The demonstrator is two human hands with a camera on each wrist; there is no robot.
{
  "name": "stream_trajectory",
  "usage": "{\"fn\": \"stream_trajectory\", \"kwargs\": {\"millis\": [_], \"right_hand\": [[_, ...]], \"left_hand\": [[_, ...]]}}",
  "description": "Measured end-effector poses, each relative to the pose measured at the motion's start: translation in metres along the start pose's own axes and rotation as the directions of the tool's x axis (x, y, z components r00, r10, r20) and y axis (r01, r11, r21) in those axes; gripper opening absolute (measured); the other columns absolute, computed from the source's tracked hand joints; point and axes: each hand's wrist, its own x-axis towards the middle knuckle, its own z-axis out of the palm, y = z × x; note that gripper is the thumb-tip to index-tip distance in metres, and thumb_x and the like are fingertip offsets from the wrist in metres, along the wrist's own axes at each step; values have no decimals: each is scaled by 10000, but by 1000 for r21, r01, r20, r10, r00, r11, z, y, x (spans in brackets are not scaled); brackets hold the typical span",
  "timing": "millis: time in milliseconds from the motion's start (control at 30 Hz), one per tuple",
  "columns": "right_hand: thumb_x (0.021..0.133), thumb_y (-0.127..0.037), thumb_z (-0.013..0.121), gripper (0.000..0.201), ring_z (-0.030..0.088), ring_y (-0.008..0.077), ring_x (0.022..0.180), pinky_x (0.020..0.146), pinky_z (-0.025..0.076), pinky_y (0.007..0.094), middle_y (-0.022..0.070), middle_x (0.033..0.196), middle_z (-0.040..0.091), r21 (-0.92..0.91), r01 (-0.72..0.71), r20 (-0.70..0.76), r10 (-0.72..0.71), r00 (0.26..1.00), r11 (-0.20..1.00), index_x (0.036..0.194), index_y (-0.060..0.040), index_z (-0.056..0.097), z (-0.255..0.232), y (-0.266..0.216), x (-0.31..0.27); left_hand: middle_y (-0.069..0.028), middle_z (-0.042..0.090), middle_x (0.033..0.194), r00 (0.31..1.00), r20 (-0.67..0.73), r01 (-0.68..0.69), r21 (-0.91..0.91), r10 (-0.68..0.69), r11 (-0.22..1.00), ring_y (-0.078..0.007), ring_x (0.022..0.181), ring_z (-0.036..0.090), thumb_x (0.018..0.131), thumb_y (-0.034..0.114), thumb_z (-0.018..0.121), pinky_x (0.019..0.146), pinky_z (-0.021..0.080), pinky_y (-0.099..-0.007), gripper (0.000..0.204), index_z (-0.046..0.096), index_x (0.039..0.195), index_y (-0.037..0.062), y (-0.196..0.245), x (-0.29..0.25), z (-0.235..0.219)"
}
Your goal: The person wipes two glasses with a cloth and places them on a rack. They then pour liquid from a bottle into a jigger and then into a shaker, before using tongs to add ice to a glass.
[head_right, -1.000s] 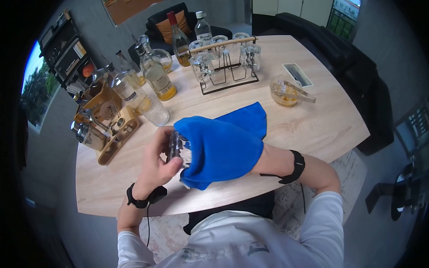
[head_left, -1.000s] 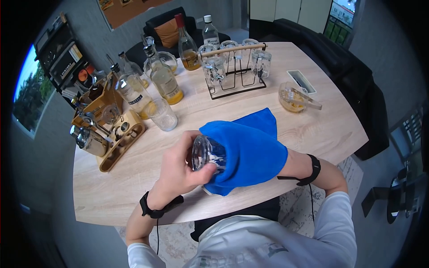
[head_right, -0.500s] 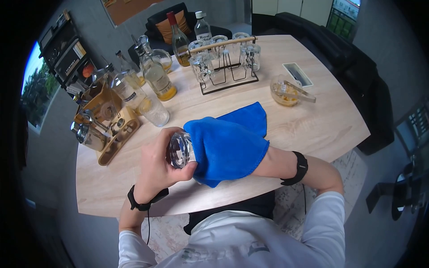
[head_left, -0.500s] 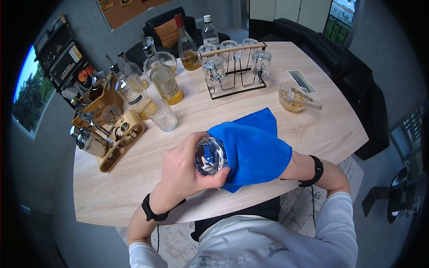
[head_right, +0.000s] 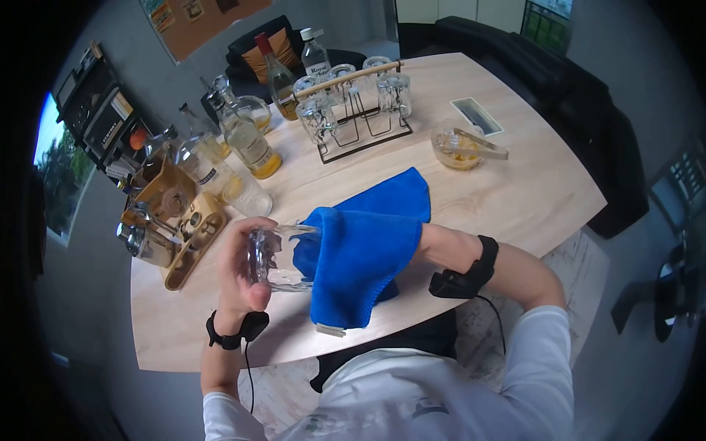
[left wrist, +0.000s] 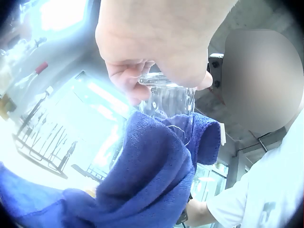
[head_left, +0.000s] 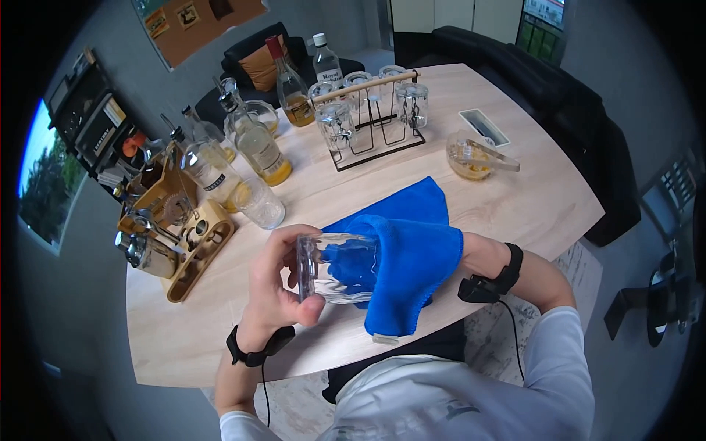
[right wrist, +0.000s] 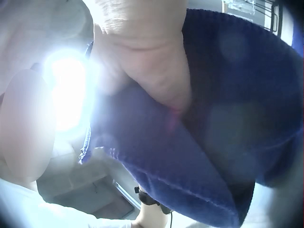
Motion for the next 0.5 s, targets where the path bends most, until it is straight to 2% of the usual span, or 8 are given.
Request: {"fn": "stream_trajectory", "kwargs": {"millis": [33, 133, 267, 300, 333, 400, 467, 500], "right_hand": [[777, -100, 809, 563, 631, 98, 961, 846, 553, 255, 59, 1108, 673, 79, -80, 41, 77, 996, 994, 1264, 0, 545, 1, -1, -1], [813, -111, 780, 528, 618, 91, 990, 850, 545, 228, 51, 1132, 664, 245, -244, 42, 241, 970, 938, 1279, -18, 549, -4, -20, -2], [825, -127, 748, 345, 631, 129, 926, 780, 552, 282, 61, 1050, 671, 217, -60, -46, 72, 996, 974, 1120, -6, 616, -11, 6, -9], [790, -240, 781, 499, 632, 157, 940, 811, 539, 294, 82, 1079, 667, -258, 38, -68, -57, 996, 965, 1195, -20, 589, -11, 2, -9], [754, -352, 815, 656, 633, 184, 954, 841, 526, 305, 102, 1107, 664, -674, 114, -28, -180, 983, 730, 1270, -35, 561, -8, -9, -7], [726, -393, 821, 698, 628, 208, 974, 850, 515, 326, 113, 1120, 653, -724, 65, -105, -203, 974, 687, 1268, -37, 562, 8, -36, -3], [698, -433, 827, 740, 622, 233, 994, 858, 503, 346, 124, 1133, 643, -766, 5, -185, -228, 956, 643, 1267, -39, 563, 14, -33, -7], [756, -405, 791, 690, 609, 228, 1038, 898, 496, 357, 112, 1171, 629, -807, 66, -190, -365, 911, 586, 1295, -52, 543, 11, -13, -9]], "left_hand": [[-38, 605, 877, 1000, 3, 2, 4, -2, 1000, -69, 677, 540, 691, 566, 741, 558, 407, -193, 802, 519, 1190, -21, 0, 1, 1], [-55, 579, 982, 981, -184, 32, -137, -57, 990, -102, 850, 561, 672, 732, 722, 728, 446, -220, 981, 475, 1227, -39, 7, 3, 7], [-56, 575, 1006, 968, -250, -38, -71, 19, 997, -97, 863, 563, 694, 731, 700, 727, 458, -220, 961, 480, 1232, -35, 4, 7, 1], [-56, 575, 1006, 968, -249, -38, -70, 20, 997, -97, 863, 563, 694, 731, 700, 727, 458, -220, 961, 480, 1232, -35, 4, 6, 2], [-59, 582, 994, 970, -242, -31, -77, 12, 997, -93, 833, 568, 702, 687, 720, 689, 461, -213, 918, 488, 1229, -28, 3, 5, 4], [-62, 590, 983, 972, -233, -25, -84, 5, 996, -88, 802, 574, 711, 643, 740, 651, 464, -206, 875, 495, 1226, -21, 3, 5, 6], [-65, 597, 936, 985, -130, -87, 216, 117, 973, -80, 694, 565, 673, 523, 823, 559, 444, -191, 824, 507, 1216, -9, 3, 4, 9], [-68, 604, 894, 981, -111, -122, 264, 156, 957, -85, 624, 555, 601, 485, 899, 508, 427, -191, 877, 506, 1208, -12, -1, 2, 12]]}}
